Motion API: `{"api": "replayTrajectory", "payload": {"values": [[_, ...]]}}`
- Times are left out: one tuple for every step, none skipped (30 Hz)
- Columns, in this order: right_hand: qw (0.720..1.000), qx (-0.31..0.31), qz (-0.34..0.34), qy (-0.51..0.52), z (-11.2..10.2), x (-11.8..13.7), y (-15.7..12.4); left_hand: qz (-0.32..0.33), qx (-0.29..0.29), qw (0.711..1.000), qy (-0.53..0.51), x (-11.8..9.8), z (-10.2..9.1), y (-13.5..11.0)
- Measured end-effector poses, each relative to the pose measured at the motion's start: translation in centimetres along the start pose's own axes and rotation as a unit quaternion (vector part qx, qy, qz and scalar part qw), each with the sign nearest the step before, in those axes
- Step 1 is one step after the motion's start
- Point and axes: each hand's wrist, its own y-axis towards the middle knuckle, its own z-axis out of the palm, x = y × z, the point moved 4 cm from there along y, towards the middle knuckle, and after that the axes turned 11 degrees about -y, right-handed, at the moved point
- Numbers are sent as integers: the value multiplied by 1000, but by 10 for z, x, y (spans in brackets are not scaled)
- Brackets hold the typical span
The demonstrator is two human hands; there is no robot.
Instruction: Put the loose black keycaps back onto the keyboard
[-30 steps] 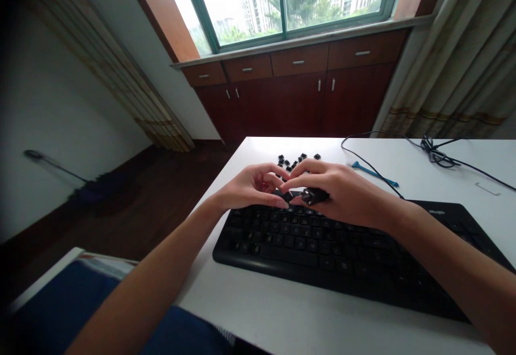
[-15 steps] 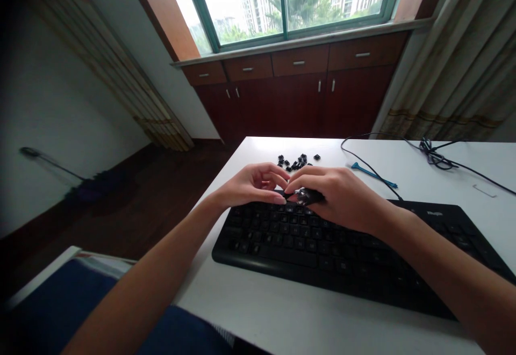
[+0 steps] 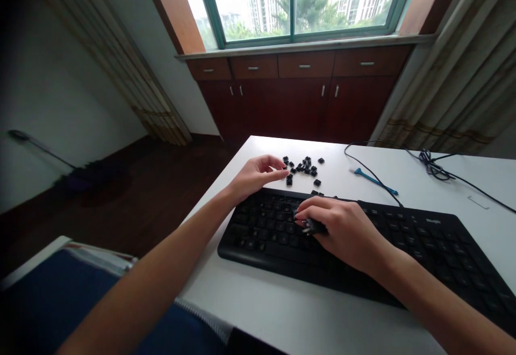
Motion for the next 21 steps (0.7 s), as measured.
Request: {"api": "replayTrajectory", "payload": {"values": [[1000,8,3,-5,1,0,0,3,2,1000,4,0,0,0],[1000,15,4,-8,1,0,0,4,3,1000,6,0,0,0],[1000,22,6,-10,1,0,0,4,5,1000,6,0,0,0],[1000,27,6,-11,1,-1,-1,4,7,1000,6,0,0,0],[1000,28,8,-12,0,-2,-2,3,11,1000,6,0,-1,0],[1000,27,10,-11,0,-3,-3,4,14,1000,6,0,-1,0],[1000,26,11,-10,-1,-5,-4,4,16,1000,6,0,-1,1],[1000,25,12,-6,-1,-6,-4,5,17,1000,8,0,-1,1],[1000,26,12,-2,-1,-7,-5,4,16,1000,10,0,-1,1],[1000,29,11,2,-1,-7,-6,3,16,1000,11,0,-1,1],[999,32,13,5,0,-8,-7,2,16,1000,13,0,-1,1],[999,34,17,6,1,-9,-7,1,16,1000,14,1,-1,1],[999,37,23,6,2,-9,-7,1,17,1000,15,1,0,1],[999,41,27,6,3,-10,-7,2,18,1000,15,0,0,2],[999,45,30,6,4,-10,-7,3,20,1000,15,0,0,2],[998,48,33,5,5,-10,-6,3,21,1000,16,0,0,2],[998,49,35,2,5,-10,-6,3,22,1000,17,0,1,2],[998,51,36,-1,5,-10,-6,2,22,1000,18,0,1,2],[998,50,38,-5,5,-10,-6,2,22,1000,19,-1,1,2],[998,48,38,-9,5,-9,-5,2,23,1000,21,-1,1,2],[998,48,34,-12,4,-9,-5,2,22,999,23,-2,2,2]]}}
